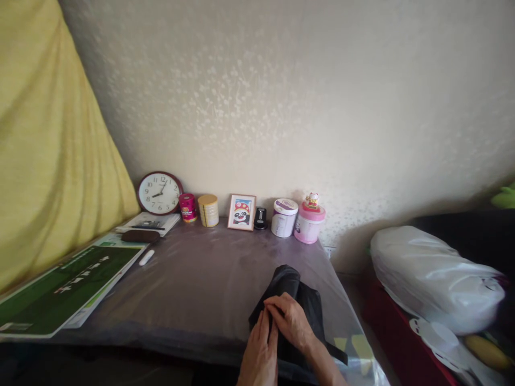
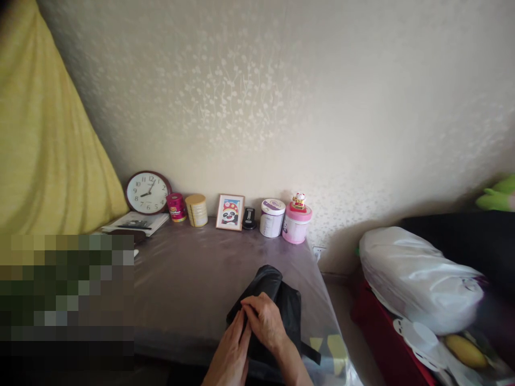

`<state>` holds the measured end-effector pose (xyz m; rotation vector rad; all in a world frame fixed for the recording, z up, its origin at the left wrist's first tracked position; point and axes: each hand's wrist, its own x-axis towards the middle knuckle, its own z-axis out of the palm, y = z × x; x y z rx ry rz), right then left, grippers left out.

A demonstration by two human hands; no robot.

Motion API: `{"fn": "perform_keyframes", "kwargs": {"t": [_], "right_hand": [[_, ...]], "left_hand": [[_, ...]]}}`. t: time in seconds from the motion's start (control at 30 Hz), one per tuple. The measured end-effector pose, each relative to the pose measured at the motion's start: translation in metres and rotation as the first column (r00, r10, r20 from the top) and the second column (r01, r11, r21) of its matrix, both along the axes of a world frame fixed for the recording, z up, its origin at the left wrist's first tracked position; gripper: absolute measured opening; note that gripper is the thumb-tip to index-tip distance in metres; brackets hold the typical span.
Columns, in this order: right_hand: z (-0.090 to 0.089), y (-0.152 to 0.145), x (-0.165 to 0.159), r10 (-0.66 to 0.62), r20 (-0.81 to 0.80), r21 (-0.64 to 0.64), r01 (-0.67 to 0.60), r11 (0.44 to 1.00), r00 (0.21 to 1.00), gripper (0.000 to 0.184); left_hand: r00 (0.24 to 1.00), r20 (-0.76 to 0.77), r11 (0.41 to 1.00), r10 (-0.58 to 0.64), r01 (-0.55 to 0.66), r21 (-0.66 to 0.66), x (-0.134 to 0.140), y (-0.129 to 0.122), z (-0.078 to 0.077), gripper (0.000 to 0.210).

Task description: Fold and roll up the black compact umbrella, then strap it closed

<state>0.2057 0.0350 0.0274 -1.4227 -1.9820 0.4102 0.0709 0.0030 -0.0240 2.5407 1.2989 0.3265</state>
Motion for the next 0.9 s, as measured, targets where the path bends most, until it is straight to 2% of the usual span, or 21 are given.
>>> {"fn": "perform_keyframes", "kwargs": {"t": [0.07,0.17,0.27,0.33,0.4,0.5,0.6,0.7,0.77,0.83,0.9], "right_hand": [[-0.002,-0.006,0.002,0.06,0.062,0.123,-0.067,0.99,0.996,0.026],[-0.01,0.002,0.011,0.086,0.132,0.225,-0.114,0.968,0.988,0.027],[-0.019,0.024,0.023,0.017,0.185,0.244,-0.062,0.968,0.983,0.029],[-0.023,0.042,0.031,-0.024,0.21,0.223,-0.024,0.974,0.977,0.031],[-0.025,0.06,0.039,-0.056,0.23,0.202,0.009,0.979,0.972,0.033],[-0.026,0.081,0.049,-0.083,0.242,0.151,0.047,0.987,0.967,0.033],[-0.028,0.094,0.058,-0.198,0.212,0.084,0.184,0.979,0.957,0.03],[-0.028,0.093,0.072,-0.376,0.169,0.078,0.368,0.927,0.911,0.032],[-0.028,0.081,0.087,-0.484,0.146,0.089,0.476,0.875,0.863,0.036],[-0.03,0.06,0.105,-0.592,0.129,0.088,0.586,0.806,0.795,0.038],[-0.035,0.034,0.12,-0.7,0.139,0.054,0.701,0.712,0.7,0.034]], "left_hand": [[1.0,0.004,1.0,0.004,-0.004,0.004,0.001,0.002,-0.008,0.072],[1.0,0.028,0.999,0.007,-0.008,0.031,0.003,0.004,-0.022,0.072],[0.999,0.028,0.999,0.037,-0.037,0.019,0.005,0.005,-0.034,0.08],[0.997,0.016,0.997,0.071,-0.071,-0.006,0.005,0.004,-0.035,0.084],[0.997,0.003,0.996,0.081,-0.08,-0.048,0.006,0.004,-0.03,0.085],[0.996,-0.017,0.987,0.083,-0.085,-0.139,0.006,0.003,-0.015,0.085],[0.994,-0.047,0.969,0.095,-0.103,-0.223,0.007,0.003,0.002,0.086],[0.995,-0.047,0.963,0.086,-0.095,-0.254,0.006,0.003,0.013,0.082],[0.997,-0.028,0.964,0.075,-0.079,-0.253,0.004,0.001,0.018,0.081],[0.997,-0.035,0.964,0.067,-0.074,-0.257,0.002,0.0,0.023,0.082],[0.996,-0.059,0.963,0.062,-0.075,-0.258,0.002,-0.002,0.029,0.084]]}}
